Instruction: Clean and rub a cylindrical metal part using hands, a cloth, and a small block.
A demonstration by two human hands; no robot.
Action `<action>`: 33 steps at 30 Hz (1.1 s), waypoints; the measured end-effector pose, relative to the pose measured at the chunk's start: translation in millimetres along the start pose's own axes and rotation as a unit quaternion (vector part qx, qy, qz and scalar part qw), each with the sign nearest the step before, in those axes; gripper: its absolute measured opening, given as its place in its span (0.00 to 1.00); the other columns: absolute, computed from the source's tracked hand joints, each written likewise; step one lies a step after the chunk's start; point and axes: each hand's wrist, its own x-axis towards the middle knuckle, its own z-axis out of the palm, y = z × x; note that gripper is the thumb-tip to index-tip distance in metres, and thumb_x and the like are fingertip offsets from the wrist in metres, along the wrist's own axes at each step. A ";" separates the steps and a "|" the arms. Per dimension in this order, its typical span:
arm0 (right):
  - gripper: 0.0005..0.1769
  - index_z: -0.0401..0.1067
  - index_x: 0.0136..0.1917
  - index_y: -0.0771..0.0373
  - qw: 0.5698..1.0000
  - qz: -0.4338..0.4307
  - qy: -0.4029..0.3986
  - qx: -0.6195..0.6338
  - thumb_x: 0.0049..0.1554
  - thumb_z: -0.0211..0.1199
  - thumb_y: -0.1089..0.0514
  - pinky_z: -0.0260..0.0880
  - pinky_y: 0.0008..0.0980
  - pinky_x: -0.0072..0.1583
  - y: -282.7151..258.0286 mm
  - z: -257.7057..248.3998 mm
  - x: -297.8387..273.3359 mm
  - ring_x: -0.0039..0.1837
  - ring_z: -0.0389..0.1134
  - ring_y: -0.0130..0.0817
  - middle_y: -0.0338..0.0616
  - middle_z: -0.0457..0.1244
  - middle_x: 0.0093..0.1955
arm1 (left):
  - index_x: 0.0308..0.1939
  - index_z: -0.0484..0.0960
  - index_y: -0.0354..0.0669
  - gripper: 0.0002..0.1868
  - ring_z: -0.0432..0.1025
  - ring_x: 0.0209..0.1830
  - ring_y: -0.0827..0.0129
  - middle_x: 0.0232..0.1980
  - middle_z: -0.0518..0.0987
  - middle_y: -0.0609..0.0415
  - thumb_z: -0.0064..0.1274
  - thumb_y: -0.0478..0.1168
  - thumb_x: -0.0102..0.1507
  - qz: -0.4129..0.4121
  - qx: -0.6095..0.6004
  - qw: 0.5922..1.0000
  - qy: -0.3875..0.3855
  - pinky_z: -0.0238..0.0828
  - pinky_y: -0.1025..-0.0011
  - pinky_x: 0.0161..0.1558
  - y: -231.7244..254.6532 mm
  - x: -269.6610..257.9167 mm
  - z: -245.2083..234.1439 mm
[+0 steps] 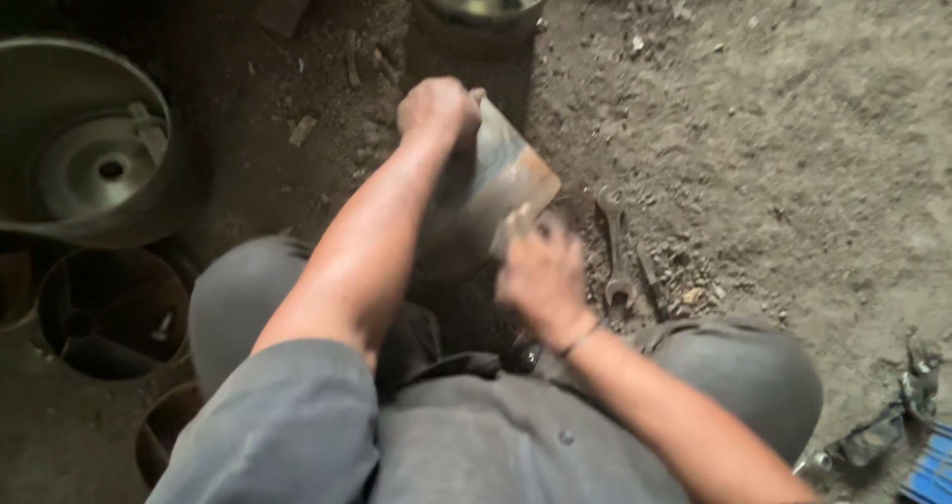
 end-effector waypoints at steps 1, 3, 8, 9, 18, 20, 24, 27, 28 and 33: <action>0.36 0.70 0.65 0.66 0.999 -0.026 0.012 0.029 0.43 0.56 0.52 0.67 0.56 0.55 -10.8 -5.6 -9.3 0.61 0.65 0.54 0.58 0.67 0.65 | 0.50 0.86 0.44 0.28 0.75 0.59 0.48 0.56 0.81 0.41 0.48 0.63 0.67 -0.001 0.001 1.000 -0.012 0.73 0.56 0.57 2.9 -0.5 2.0; 0.34 0.69 0.69 0.64 0.998 0.022 -0.057 0.017 0.49 0.56 0.52 0.67 0.56 0.55 12.4 -0.4 11.9 0.60 0.65 0.55 0.55 0.67 0.61 | 0.50 0.86 0.43 0.28 0.75 0.59 0.48 0.56 0.81 0.41 0.48 0.63 0.67 -0.003 0.003 1.000 -0.016 0.73 0.56 0.57 2.0 -1.8 1.9; 0.24 0.72 0.67 0.63 0.988 0.101 -0.114 0.013 0.60 0.55 0.55 0.67 0.55 0.55 18.8 -3.1 21.6 0.56 0.65 0.57 0.51 0.68 0.65 | 0.49 0.87 0.42 0.29 0.76 0.58 0.47 0.55 0.82 0.40 0.48 0.64 0.67 0.007 0.000 1.000 0.008 0.72 0.55 0.57 -0.5 1.5 8.2; 0.29 0.72 0.64 0.65 0.999 0.028 -0.027 0.011 0.51 0.55 0.52 0.67 0.53 0.54 1.2 -12.5 11.9 0.57 0.67 0.55 0.53 0.69 0.62 | 0.49 0.87 0.43 0.30 0.75 0.57 0.47 0.54 0.81 0.40 0.48 0.65 0.66 0.000 -0.002 1.000 0.004 0.72 0.55 0.56 -3.2 2.6 9.6; 0.21 0.76 0.59 0.60 0.987 0.072 -0.144 0.018 0.57 0.55 0.51 0.67 0.52 0.56 19.4 7.5 13.0 0.56 0.67 0.55 0.49 0.70 0.58 | 0.46 0.88 0.49 0.31 0.76 0.55 0.43 0.52 0.82 0.40 0.45 0.69 0.65 0.022 -0.012 0.999 0.025 0.73 0.51 0.55 -18.5 -20.4 7.4; 0.24 0.76 0.59 0.63 0.995 -0.023 -0.084 -0.047 0.52 0.58 0.51 0.68 0.52 0.50 3.1 3.6 5.6 0.55 0.67 0.54 0.52 0.70 0.54 | 0.46 0.88 0.52 0.31 0.75 0.55 0.42 0.51 0.82 0.40 0.44 0.70 0.65 0.015 -0.018 0.999 0.028 0.73 0.51 0.55 -22.9 -22.0 3.5; 0.23 0.76 0.56 0.60 0.995 0.062 -0.032 0.073 0.50 0.55 0.52 0.67 0.55 0.50 11.4 -1.9 26.0 0.53 0.67 0.55 0.51 0.71 0.56 | 0.46 0.89 0.54 0.26 0.76 0.54 0.43 0.51 0.82 0.41 0.45 0.66 0.64 0.020 -0.018 0.999 0.031 0.73 0.50 0.55 -30.6 -27.5 8.9; 0.15 0.76 0.55 0.55 0.976 0.148 -0.116 0.111 0.58 0.54 0.53 0.68 0.57 0.55 31.7 8.4 33.7 0.55 0.66 0.59 0.48 0.70 0.56 | 0.46 0.88 0.52 0.26 0.76 0.54 0.42 0.51 0.82 0.41 0.46 0.64 0.65 0.025 -0.017 0.998 0.047 0.72 0.50 0.55 -30.5 -27.7 11.2; 0.15 0.75 0.56 0.57 0.976 0.147 -0.126 0.099 0.60 0.53 0.53 0.68 0.58 0.56 33.7 14.7 30.6 0.55 0.66 0.60 0.48 0.70 0.57 | 0.46 0.88 0.51 0.25 0.76 0.54 0.42 0.51 0.82 0.40 0.46 0.63 0.65 0.021 -0.010 0.999 0.046 0.72 0.49 0.55 -32.7 -28.2 14.1; 0.25 0.73 0.57 0.63 0.996 0.061 -0.030 0.060 0.49 0.54 0.51 0.66 0.59 0.52 6.3 -3.8 20.7 0.56 0.67 0.58 0.53 0.68 0.59 | 0.46 0.88 0.50 0.26 0.76 0.54 0.42 0.51 0.82 0.39 0.46 0.64 0.65 0.018 0.003 0.999 0.049 0.72 0.49 0.55 -36.2 -29.4 11.6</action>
